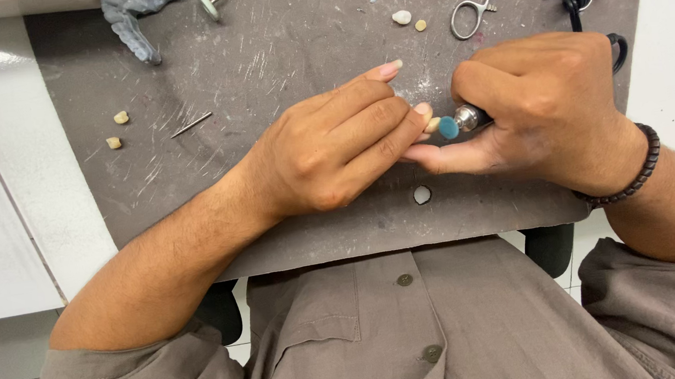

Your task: The person holds a small dental crown in one hand and grinds and smooths it using a rotary tool with different attachments, first a blue grinding disc, then a white buffing wheel, and finally a pointed burr. They reposition the crown repeatedly and set it down on the work mat between passes.

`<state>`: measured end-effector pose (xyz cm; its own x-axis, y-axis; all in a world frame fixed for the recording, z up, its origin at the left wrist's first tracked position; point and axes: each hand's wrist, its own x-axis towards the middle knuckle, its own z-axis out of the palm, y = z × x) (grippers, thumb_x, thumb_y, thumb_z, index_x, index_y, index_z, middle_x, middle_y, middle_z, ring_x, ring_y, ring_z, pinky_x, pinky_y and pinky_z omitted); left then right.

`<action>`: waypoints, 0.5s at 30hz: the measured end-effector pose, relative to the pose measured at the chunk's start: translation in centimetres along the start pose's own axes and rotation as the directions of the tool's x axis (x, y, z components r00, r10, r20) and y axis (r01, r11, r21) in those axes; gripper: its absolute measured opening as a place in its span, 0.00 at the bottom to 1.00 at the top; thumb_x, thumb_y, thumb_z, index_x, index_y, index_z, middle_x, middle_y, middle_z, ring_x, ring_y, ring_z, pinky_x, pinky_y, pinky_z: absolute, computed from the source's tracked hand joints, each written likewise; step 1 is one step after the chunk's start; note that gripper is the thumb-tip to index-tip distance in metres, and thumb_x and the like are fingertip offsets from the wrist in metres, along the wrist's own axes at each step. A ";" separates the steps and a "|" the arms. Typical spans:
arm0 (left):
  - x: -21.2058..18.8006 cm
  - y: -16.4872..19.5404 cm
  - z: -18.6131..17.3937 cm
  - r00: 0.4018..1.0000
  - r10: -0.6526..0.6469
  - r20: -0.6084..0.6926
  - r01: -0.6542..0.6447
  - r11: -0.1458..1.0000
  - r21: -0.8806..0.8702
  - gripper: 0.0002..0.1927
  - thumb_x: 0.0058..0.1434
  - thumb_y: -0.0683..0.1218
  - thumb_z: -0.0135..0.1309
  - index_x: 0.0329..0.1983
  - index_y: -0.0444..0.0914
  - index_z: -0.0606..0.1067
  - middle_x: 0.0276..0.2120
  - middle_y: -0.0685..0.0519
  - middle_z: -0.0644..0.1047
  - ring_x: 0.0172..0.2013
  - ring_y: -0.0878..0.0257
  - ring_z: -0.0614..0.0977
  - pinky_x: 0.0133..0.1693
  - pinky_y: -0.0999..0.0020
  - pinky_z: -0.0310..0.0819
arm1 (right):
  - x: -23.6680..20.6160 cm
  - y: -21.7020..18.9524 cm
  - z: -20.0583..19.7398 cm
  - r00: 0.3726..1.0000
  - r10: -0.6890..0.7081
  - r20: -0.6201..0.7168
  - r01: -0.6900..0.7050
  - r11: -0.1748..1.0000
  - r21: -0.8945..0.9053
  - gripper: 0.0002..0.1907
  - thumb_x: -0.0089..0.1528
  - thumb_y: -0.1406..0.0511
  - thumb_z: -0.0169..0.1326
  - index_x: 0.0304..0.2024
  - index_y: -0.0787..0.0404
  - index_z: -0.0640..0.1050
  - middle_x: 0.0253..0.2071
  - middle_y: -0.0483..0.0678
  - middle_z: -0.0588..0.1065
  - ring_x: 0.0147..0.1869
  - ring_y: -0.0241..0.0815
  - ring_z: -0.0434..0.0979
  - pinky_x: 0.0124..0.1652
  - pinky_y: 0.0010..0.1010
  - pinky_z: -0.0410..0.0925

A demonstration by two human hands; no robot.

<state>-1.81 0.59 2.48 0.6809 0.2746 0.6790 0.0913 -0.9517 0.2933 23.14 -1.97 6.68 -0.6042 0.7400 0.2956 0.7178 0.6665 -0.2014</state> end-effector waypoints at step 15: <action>0.0 0.3 -0.3 0.997 0.056 0.054 -0.064 0.986 0.154 0.13 0.68 0.35 0.57 0.54 0.24 0.77 0.45 0.48 0.75 0.49 0.56 0.81 0.69 0.53 0.74 | 0.6 -0.9 0.0 0.999 0.035 0.021 -0.035 0.999 0.026 0.25 0.52 0.54 0.72 0.19 0.60 0.70 0.16 0.45 0.67 0.20 0.43 0.69 0.21 0.34 0.58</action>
<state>-1.97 0.37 2.73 0.7230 0.2129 0.6572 0.1584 -0.9771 0.1422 22.13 -2.13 7.04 -0.5859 0.7646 0.2687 0.7295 0.6420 -0.2361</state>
